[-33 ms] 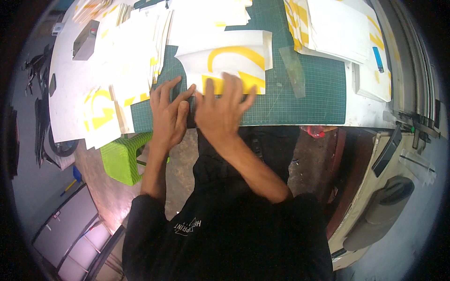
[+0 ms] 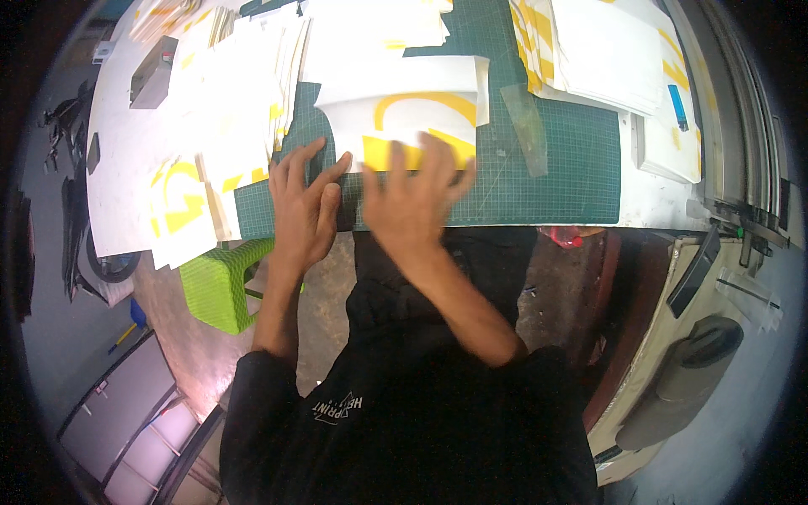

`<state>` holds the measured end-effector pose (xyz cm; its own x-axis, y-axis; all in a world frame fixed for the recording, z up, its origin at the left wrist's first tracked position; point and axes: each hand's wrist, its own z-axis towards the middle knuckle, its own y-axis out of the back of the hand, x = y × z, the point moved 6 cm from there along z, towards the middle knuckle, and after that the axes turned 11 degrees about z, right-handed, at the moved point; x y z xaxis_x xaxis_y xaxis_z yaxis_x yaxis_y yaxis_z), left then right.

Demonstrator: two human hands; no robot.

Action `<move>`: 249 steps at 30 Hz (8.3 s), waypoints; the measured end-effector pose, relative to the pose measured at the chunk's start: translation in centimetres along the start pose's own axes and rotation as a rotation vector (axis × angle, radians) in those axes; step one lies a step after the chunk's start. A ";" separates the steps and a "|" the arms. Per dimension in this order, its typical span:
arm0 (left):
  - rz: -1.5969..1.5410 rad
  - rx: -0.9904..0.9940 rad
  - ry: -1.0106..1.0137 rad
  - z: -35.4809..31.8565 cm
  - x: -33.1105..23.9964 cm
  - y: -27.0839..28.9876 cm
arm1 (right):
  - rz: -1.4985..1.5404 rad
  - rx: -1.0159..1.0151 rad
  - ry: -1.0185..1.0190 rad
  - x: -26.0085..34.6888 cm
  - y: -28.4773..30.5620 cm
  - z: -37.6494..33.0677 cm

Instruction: The person repeatedly picks up individual white sheets with yellow printed designs from a pile on a green cutting mat. They smooth each sheet flat with both hands and then place it onto a growing stack. The person occasionally lifts the stack to align the edges before continuing the process.

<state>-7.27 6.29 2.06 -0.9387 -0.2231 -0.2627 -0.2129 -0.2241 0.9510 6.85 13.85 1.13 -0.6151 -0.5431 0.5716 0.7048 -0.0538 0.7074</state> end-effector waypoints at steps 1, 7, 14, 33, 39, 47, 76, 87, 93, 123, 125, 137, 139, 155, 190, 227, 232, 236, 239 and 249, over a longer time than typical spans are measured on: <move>0.008 -0.011 -0.006 -0.2 0.0 -0.2 | -0.053 0.010 -0.062 -1.7 1.3 -0.1; 0.156 -0.033 -0.003 -0.6 -1.2 -0.3 | -0.167 -0.052 -0.125 -9.7 8.0 0.2; -0.015 -0.028 -0.109 0.9 -9.2 -3.3 | -0.115 -0.062 -0.089 -9.4 7.2 0.1; 0.018 0.217 -0.252 -3.8 -8.8 -2.9 | 0.119 0.114 0.283 -12.4 5.0 10.2; 0.060 0.176 -0.230 -3.5 -9.6 -2.7 | 0.126 0.202 0.014 -12.9 4.7 10.8; 0.084 0.223 -0.154 -3.9 -11.3 -4.7 | 0.447 0.342 0.203 -5.0 8.8 0.6; -0.011 0.109 -0.264 -1.9 -8.4 -2.4 | -0.015 0.460 0.342 -5.3 -3.2 8.2; 0.167 0.235 -0.387 6.2 -3.3 -1.3 | 0.009 0.494 0.346 -5.4 -3.3 8.1; 0.412 0.386 -0.371 9.0 -3.3 -1.6 | -0.007 0.521 0.332 -5.5 -3.0 8.0; 0.193 0.263 -0.203 9.1 -2.6 0.1 | 0.227 0.068 -0.054 -7.9 9.7 0.5; -0.030 0.117 -0.075 7.0 -1.8 1.2 | 0.377 0.044 -0.230 -9.1 9.9 -1.1; -0.644 -0.159 0.475 0.2 -1.4 -1.3 | 0.879 0.080 -0.578 -10.3 6.7 -1.0; -0.794 -0.122 0.512 0.6 -1.3 -1.9 | 0.990 0.070 -0.582 -10.5 6.6 -0.8; -1.287 -0.214 0.330 2.0 -1.8 0.3 | 0.674 0.276 0.039 -8.8 9.5 2.3; 0.201 -0.264 -0.195 2.5 -5.1 -0.3 | 0.181 0.274 0.420 -6.8 5.3 2.9; 0.029 0.062 -0.265 -2.3 -5.9 -2.5 | 0.342 0.278 0.362 -5.1 6.1 -1.6; 0.025 0.055 -0.267 -2.2 -5.9 -2.5 | 0.340 0.276 0.359 -5.1 6.1 -1.6; 0.014 0.051 -0.273 -2.2 -5.8 -2.5 | 0.344 0.269 0.364 -5.1 6.1 -1.5; 0.010 0.050 -0.275 -2.3 -5.8 -2.6 | 0.352 0.271 0.361 -5.1 6.1 -1.5; 0.144 0.067 -0.181 -3.1 -3.9 -2.4 | 0.269 0.273 0.339 -6.9 7.1 -2.0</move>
<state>-2.27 4.71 0.33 -0.9926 -0.0736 -0.0964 -0.0857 -0.1373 0.9868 16.85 15.50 1.40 -0.2434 -0.7513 0.6135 0.6766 0.3217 0.6624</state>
